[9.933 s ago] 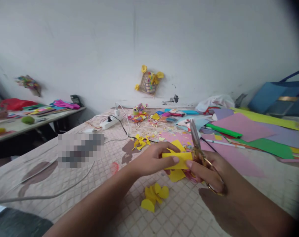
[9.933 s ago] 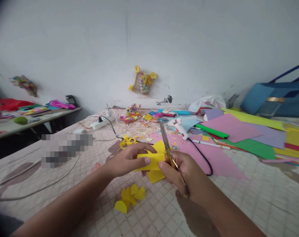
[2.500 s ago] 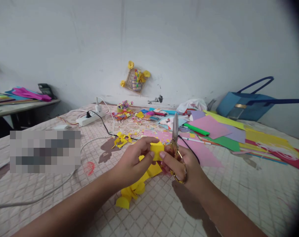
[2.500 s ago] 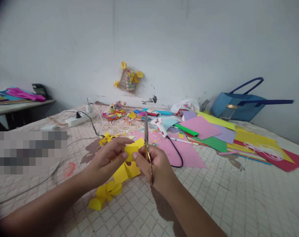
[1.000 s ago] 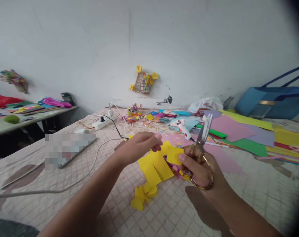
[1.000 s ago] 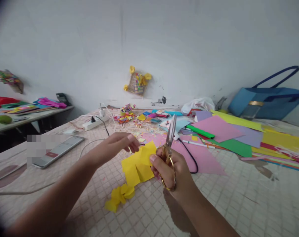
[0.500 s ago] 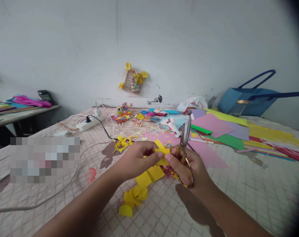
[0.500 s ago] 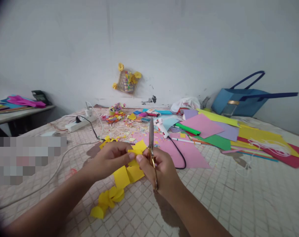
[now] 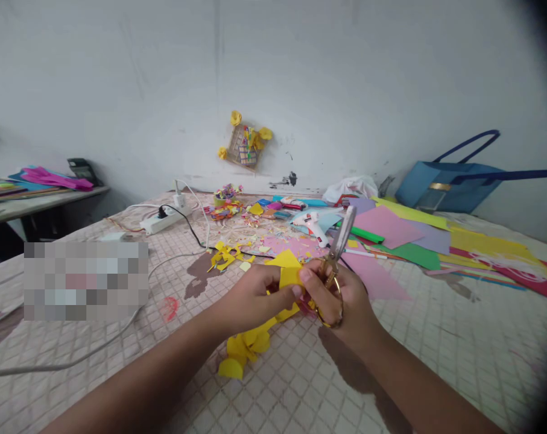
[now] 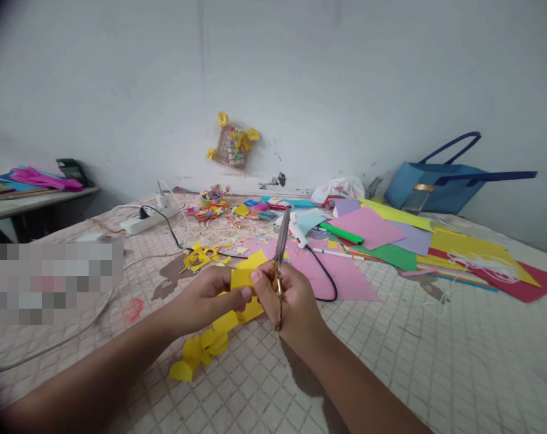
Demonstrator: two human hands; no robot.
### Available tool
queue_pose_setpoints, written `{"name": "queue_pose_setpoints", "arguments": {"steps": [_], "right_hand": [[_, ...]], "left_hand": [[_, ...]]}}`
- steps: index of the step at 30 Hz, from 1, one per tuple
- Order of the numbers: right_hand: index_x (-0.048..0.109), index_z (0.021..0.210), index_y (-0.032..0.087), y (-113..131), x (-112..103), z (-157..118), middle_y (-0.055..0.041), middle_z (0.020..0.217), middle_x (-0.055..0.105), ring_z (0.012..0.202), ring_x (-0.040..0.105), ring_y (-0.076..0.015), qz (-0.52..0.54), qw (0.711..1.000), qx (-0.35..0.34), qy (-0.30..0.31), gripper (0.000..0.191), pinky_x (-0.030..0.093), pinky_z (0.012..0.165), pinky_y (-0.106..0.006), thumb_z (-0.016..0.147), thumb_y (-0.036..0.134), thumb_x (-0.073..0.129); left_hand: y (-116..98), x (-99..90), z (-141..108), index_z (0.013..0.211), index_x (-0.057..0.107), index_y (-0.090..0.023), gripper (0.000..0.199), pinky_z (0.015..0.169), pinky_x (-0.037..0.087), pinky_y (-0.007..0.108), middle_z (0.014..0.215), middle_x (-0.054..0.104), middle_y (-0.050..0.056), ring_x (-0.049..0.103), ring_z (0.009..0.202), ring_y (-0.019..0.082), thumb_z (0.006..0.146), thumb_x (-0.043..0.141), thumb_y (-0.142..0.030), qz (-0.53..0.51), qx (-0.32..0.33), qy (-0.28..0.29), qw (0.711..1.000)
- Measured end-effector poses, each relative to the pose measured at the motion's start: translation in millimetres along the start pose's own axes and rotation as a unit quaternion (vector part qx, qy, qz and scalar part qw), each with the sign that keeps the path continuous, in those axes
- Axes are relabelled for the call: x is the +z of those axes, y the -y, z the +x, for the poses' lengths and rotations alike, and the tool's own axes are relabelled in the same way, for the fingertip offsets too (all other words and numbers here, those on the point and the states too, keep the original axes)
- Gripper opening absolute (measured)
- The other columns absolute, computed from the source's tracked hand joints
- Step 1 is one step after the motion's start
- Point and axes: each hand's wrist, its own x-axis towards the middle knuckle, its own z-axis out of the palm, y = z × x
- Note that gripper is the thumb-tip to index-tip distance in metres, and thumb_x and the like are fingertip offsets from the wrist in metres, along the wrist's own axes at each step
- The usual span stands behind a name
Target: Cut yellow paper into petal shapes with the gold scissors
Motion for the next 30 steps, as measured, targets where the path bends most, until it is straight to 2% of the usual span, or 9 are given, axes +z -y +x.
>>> {"name": "queue_pose_setpoints", "arguments": {"steps": [2,6,13,18,21,25,30], "right_hand": [[0.048,0.069,0.018,-1.3,0.0,1.3,0.0036,0.057,0.048,0.049,0.045,-0.0095,0.043,0.998,0.029,0.029,0.020,0.035,0.045,-0.022,0.083,0.033,0.053],[0.046,0.069,0.018,-1.4,-1.9,3.0,0.0043,0.054,0.048,0.046,0.043,-0.0092,0.068,0.993,0.062,0.076,0.017,0.033,0.043,-0.021,0.081,0.028,0.052],[0.043,0.068,0.019,-0.6,-2.0,2.6,0.0058,0.052,0.042,0.044,0.037,-0.0085,0.017,0.994,0.074,0.080,0.014,0.029,0.042,-0.022,0.079,0.026,0.049],[0.040,0.069,0.020,2.8,3.6,2.7,0.0063,0.055,0.038,0.047,0.034,-0.0080,-0.034,0.996,0.066,0.053,0.016,0.027,0.041,-0.020,0.078,0.026,0.051],[0.039,0.070,0.020,4.7,7.3,3.5,0.0064,0.056,0.039,0.047,0.035,-0.0079,-0.002,0.998,0.052,0.043,0.016,0.029,0.042,-0.020,0.077,0.027,0.052],[0.041,0.074,0.020,1.4,8.9,3.0,0.0063,0.057,0.039,0.047,0.037,-0.0080,0.027,0.997,0.056,0.052,0.015,0.029,0.042,-0.019,0.082,0.030,0.048],[0.042,0.076,0.020,2.6,-1.7,2.9,0.0038,0.064,0.045,0.054,0.042,-0.0096,0.014,0.994,0.055,0.091,0.020,0.035,0.049,-0.021,0.089,0.035,0.042]], "left_hand": [[0.8,-0.6,0.2,0.062,0.054,-0.013,0.029,0.051,0.036,0.021,0.058,0.051,-0.001,0.046,0.054,0.010,0.081,0.046,-0.034,0.001,0.009,-0.014,1.000],[3.1,-3.2,-0.2,0.066,0.057,-0.013,0.026,0.053,0.037,0.021,0.062,0.052,-0.001,0.047,0.057,0.009,0.082,0.045,-0.031,-0.013,0.034,-0.002,0.999],[6.2,-2.3,1.7,0.061,0.054,-0.013,0.027,0.051,0.035,0.021,0.058,0.049,-0.001,0.044,0.054,0.009,0.081,0.045,-0.029,0.007,0.010,-0.021,1.000],[7.6,0.0,3.1,0.070,0.057,-0.013,0.026,0.055,0.039,0.023,0.066,0.054,0.001,0.049,0.061,0.012,0.082,0.046,-0.033,-0.009,0.004,-0.025,1.000],[10.4,2.5,2.8,0.073,0.058,-0.014,0.022,0.060,0.041,0.024,0.072,0.058,0.002,0.052,0.068,0.014,0.079,0.050,-0.034,-0.011,0.016,-0.062,0.998],[13.6,5.5,2.0,0.068,0.055,-0.015,0.022,0.057,0.040,0.024,0.067,0.056,0.001,0.051,0.065,0.014,0.077,0.052,-0.035,-0.003,-0.003,-0.121,0.993],[10.2,3.7,1.1,0.065,0.050,-0.016,0.021,0.058,0.038,0.024,0.063,0.050,-0.001,0.047,0.061,0.012,0.077,0.050,-0.033,-0.072,0.000,-0.186,0.980]]}}
